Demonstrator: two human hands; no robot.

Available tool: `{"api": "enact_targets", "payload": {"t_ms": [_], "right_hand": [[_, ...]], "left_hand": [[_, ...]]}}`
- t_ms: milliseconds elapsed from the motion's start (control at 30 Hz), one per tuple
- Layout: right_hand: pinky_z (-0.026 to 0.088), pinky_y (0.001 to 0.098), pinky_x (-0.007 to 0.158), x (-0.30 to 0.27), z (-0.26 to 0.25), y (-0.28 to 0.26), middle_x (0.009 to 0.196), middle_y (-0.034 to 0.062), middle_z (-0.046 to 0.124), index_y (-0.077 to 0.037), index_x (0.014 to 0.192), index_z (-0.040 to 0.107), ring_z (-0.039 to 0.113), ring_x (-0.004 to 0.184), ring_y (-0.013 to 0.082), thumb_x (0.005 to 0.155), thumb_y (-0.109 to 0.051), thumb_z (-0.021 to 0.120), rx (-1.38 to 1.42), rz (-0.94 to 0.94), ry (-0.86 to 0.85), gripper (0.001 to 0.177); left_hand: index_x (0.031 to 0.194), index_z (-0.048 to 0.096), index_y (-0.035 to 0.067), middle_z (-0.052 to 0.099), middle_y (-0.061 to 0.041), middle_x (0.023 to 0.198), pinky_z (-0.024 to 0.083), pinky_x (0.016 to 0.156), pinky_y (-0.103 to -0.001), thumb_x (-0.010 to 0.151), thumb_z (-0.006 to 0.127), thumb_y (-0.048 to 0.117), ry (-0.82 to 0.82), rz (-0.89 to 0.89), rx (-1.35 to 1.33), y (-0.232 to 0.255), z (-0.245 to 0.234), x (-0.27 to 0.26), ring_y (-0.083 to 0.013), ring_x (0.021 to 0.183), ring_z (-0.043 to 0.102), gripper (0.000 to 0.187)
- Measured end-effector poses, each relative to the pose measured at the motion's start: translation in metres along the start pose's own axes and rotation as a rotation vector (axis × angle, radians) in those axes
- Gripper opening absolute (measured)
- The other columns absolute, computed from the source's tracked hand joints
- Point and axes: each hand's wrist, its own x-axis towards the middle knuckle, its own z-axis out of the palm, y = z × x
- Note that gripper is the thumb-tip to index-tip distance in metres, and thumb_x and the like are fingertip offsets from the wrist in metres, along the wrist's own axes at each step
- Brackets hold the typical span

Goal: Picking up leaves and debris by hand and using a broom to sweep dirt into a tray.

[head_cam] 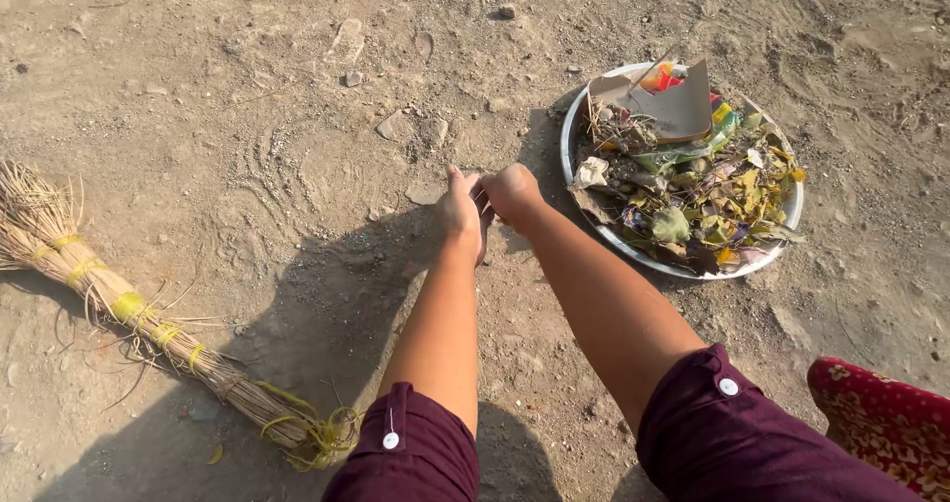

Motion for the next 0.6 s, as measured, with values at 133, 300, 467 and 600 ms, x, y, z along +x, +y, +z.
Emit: {"api": "enact_targets", "payload": {"t_ms": [133,300,467,600], "right_hand": [[0.053,0.0453,0.055,0.004,-0.079,-0.004,0.078,0.0219,0.072,0.006,0.084,0.073,0.07,0.062,0.0315,0.093,-0.03,0.066,-0.146,0.123,0.081,0.038],[0.056,0.0492,0.082,0.031,-0.155,0.033,0.096,0.0291,0.072,0.005,0.092,0.074,0.072,0.093,0.0421,0.085,-0.029,0.07,-0.324,0.011,0.35,0.035],[0.056,0.0505,0.082,-0.021,-0.201,-0.004,0.101,0.025,0.072,-0.002,0.097,0.077,0.069,0.097,0.0424,0.091,-0.037,0.068,-0.661,-0.084,0.443,0.036],[0.056,0.0498,0.075,-0.012,-0.202,0.018,0.112,0.0152,0.068,-0.009,0.097,0.078,0.063,0.106,0.0364,0.095,-0.036,0.066,-0.931,-0.38,0.603,0.029]], "left_hand": [[0.145,0.046,-0.011,0.056,-0.026,0.144,0.043,0.113,-0.05,0.106,0.032,0.058,-0.116,-0.024,-0.134,-0.03,0.071,0.007,-0.0363,0.132,0.055,0.08],[0.156,0.028,-0.007,0.034,-0.028,0.161,0.03,0.121,-0.049,0.103,0.031,0.062,-0.247,-0.098,-0.216,-0.041,0.148,-0.015,-0.0371,0.149,0.037,0.087],[0.158,0.027,-0.003,0.032,-0.026,0.163,0.029,0.121,-0.048,0.101,0.03,0.065,-0.239,-0.092,-0.076,-0.042,0.168,-0.007,-0.0374,0.149,0.035,0.089],[0.157,0.032,0.0,0.042,-0.022,0.158,0.036,0.116,-0.048,0.098,0.031,0.067,-0.147,-0.046,0.055,-0.036,0.152,-0.012,-0.037,0.146,0.043,0.089]]}}
